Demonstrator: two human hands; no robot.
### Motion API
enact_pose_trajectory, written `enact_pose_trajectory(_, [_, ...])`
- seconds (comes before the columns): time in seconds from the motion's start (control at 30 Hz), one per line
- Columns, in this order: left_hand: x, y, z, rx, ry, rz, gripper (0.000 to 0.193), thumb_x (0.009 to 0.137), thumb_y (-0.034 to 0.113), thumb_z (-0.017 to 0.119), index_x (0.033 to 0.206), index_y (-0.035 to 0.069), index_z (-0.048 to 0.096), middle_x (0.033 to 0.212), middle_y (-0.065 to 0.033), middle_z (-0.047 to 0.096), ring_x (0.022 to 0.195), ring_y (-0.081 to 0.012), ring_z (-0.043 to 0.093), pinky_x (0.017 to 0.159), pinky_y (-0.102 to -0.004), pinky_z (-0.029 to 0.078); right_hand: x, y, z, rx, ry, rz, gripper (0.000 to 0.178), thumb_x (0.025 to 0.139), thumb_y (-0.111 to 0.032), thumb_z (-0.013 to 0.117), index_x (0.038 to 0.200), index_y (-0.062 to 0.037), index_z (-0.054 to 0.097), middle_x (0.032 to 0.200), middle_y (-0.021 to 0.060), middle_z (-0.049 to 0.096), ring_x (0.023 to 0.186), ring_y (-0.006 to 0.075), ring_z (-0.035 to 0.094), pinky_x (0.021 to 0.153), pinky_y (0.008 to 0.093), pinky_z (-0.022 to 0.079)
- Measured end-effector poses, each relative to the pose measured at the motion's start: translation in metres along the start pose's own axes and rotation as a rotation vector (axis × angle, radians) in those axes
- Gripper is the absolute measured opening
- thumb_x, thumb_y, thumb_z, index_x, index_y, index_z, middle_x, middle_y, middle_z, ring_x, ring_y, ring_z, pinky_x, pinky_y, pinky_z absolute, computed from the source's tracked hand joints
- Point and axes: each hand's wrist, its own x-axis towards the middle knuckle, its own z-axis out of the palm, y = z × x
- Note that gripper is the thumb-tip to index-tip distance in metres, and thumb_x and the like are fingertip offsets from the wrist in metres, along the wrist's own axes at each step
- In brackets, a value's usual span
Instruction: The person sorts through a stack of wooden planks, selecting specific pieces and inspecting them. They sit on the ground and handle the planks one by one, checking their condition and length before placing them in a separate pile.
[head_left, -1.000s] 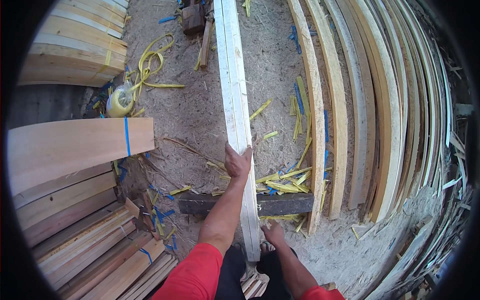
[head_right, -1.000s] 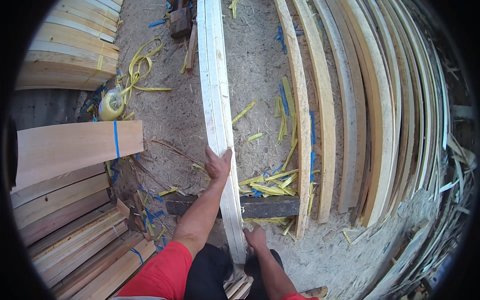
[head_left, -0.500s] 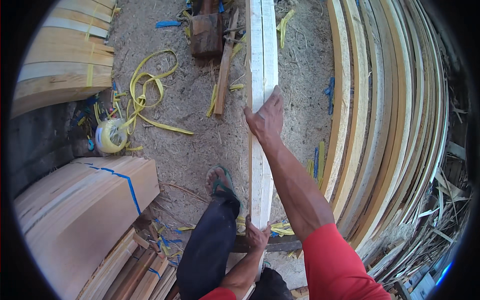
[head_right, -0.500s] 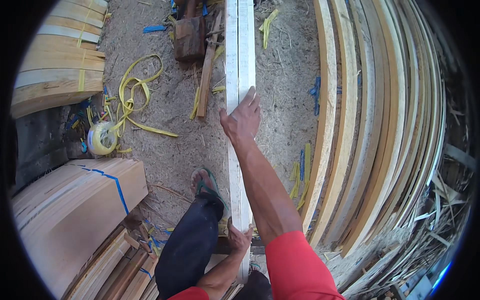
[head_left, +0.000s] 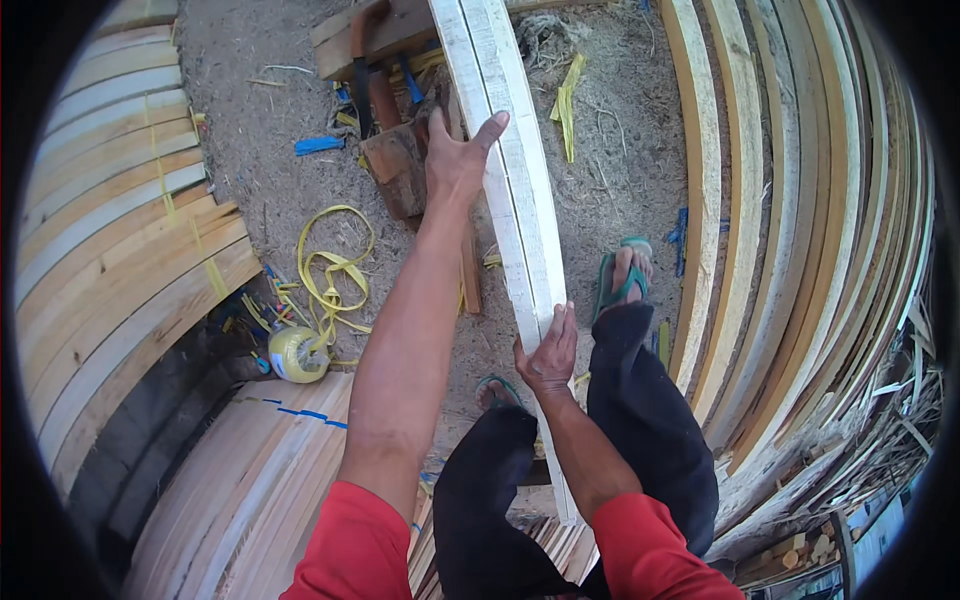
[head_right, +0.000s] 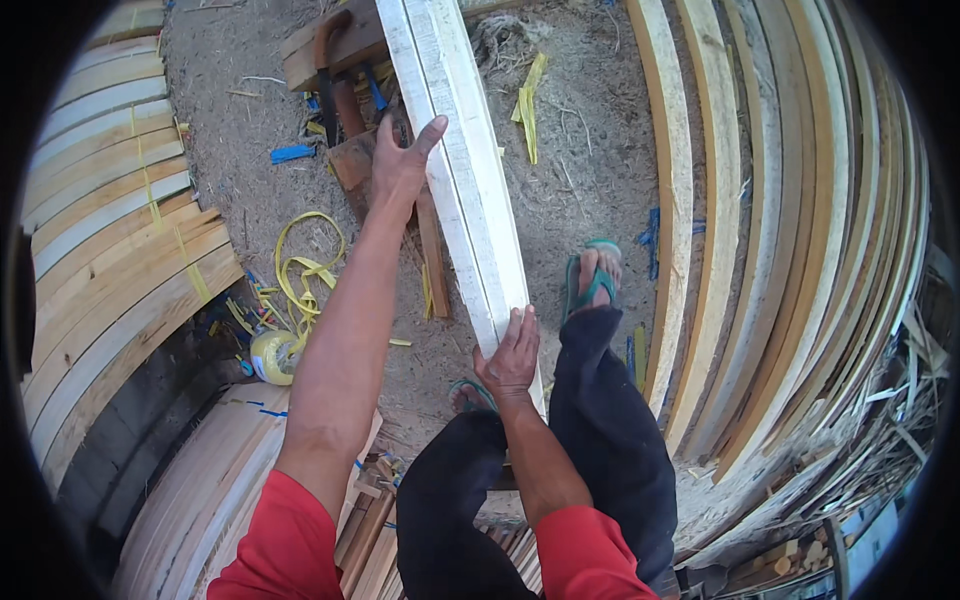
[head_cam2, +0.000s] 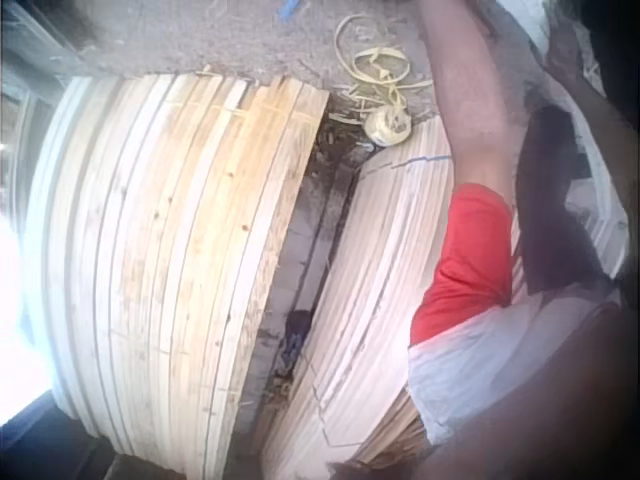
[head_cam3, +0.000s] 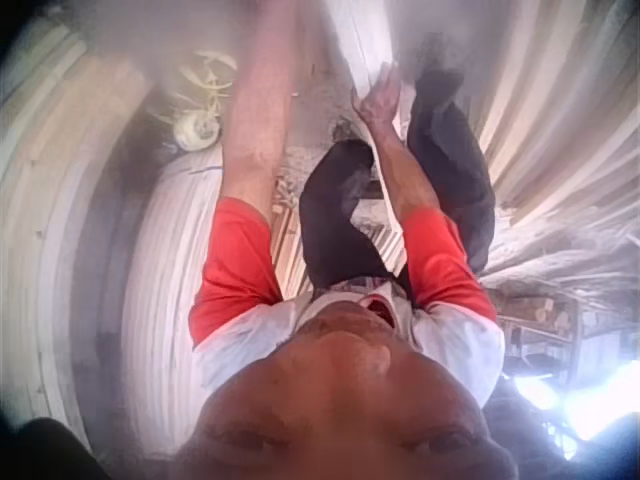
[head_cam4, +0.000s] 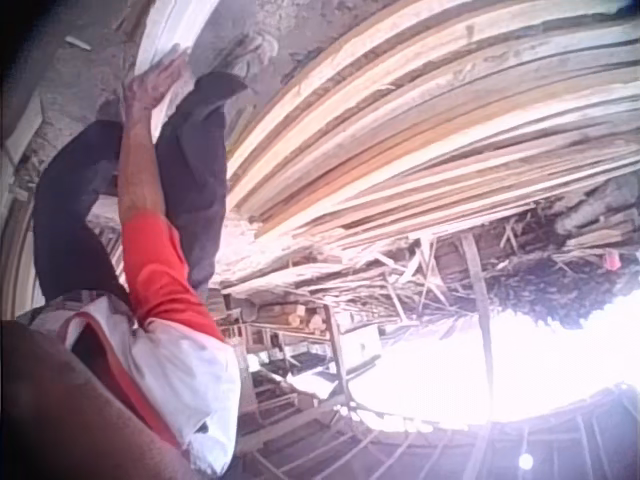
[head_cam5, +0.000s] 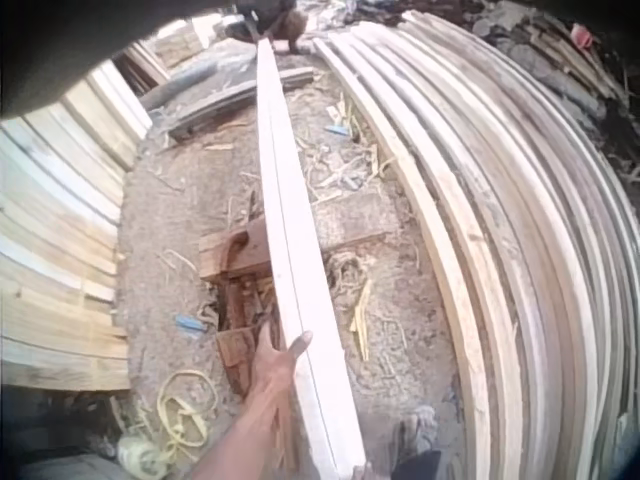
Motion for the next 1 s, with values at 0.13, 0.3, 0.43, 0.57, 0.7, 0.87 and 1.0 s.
enact_pose_trajectory(0.13, [0.053,0.044,0.047,-0.224,-0.062,-0.039,0.087,0.069,0.044,0.086,0.13,-0.006,0.051,0.123,-0.017,0.061,0.111,-0.0241,0.059,0.098,-0.0338,0.045,0.008,-0.003,-0.01,0.007,-0.113,0.156,0.108,0.063,-0.02,0.082,0.147,-0.0005,0.017,0.148,0.0306,0.026,0.132,0.049,0.036,0.109,0.0547,0.034])
enact_pose_trajectory(0.3, [0.05,0.044,0.044,-0.353,-0.084,-0.158,0.09,0.071,0.043,0.086,0.133,-0.008,0.047,0.125,-0.0161,0.059,0.112,-0.0237,0.058,0.098,-0.0348,0.045,0.163,-0.037,-0.07,0.431,-0.31,0.41,0.091,0.085,-0.038,0.069,0.147,0.007,0.02,0.145,0.033,0.032,0.136,0.0459,0.034,0.114,0.0463,0.026])
enact_pose_trajectory(0.43, [0.055,0.056,0.031,-0.403,-0.177,-0.353,0.089,0.069,0.035,0.088,0.134,-0.008,0.045,0.126,-0.0173,0.057,0.113,-0.027,0.057,0.098,-0.0378,0.046,0.338,-0.051,-0.055,0.731,-0.316,0.635,0.089,0.096,-0.061,0.036,0.145,0.0118,0.023,0.146,0.0363,0.03,0.139,0.0466,0.029,0.116,0.0425,0.023])
enact_pose_trajectory(0.57, [0.066,0.073,0.023,-0.422,-0.249,-0.521,0.093,0.064,0.028,0.089,0.136,-0.007,0.042,0.126,-0.0169,0.056,0.116,-0.0294,0.056,0.102,-0.0383,0.044,0.356,-0.063,-0.031,0.842,-0.561,0.59,0.1,0.092,-0.072,0.026,0.148,0.0105,0.016,0.15,0.0353,0.022,0.143,0.0446,0.022,0.117,0.0423,0.02])
enact_pose_trajectory(0.7, [0.064,0.074,0.037,-0.363,-0.176,-0.428,0.085,0.066,0.029,0.089,0.131,-0.005,0.048,0.121,-0.0136,0.059,0.112,-0.0234,0.057,0.1,-0.035,0.044,0.356,-0.048,-0.013,1.063,-0.645,0.505,0.11,0.086,-0.081,0.025,0.15,0.0078,0.01,0.156,0.0314,0.008,0.147,0.0424,0.008,0.117,0.0472,0.016])
enact_pose_trajectory(0.87, [0.071,0.044,0.042,-0.385,-0.168,-0.313,0.073,0.07,0.029,0.087,0.126,-0.003,0.052,0.114,-0.0105,0.062,0.104,-0.0177,0.06,0.092,-0.0319,0.048,0.381,-0.049,-0.027,1.17,-0.753,0.536,0.141,0.06,-0.089,0.058,0.152,0.0021,0.001,0.153,0.0269,0.017,0.145,0.0379,0.013,0.118,0.0454,0.014])
enact_pose_trajectory(1.0, [0.076,0.042,0.045,-0.377,-0.153,-0.197,0.079,0.071,0.031,0.085,0.13,-0.003,0.046,0.119,-0.0124,0.06,0.107,-0.0203,0.059,0.093,-0.0339,0.047,0.366,-0.044,-0.009,1.165,-0.692,0.487,0.144,0.056,-0.071,0.08,0.152,0.003,0.002,0.154,0.0246,0.017,0.145,0.0351,0.016,0.117,0.0437,0.019])
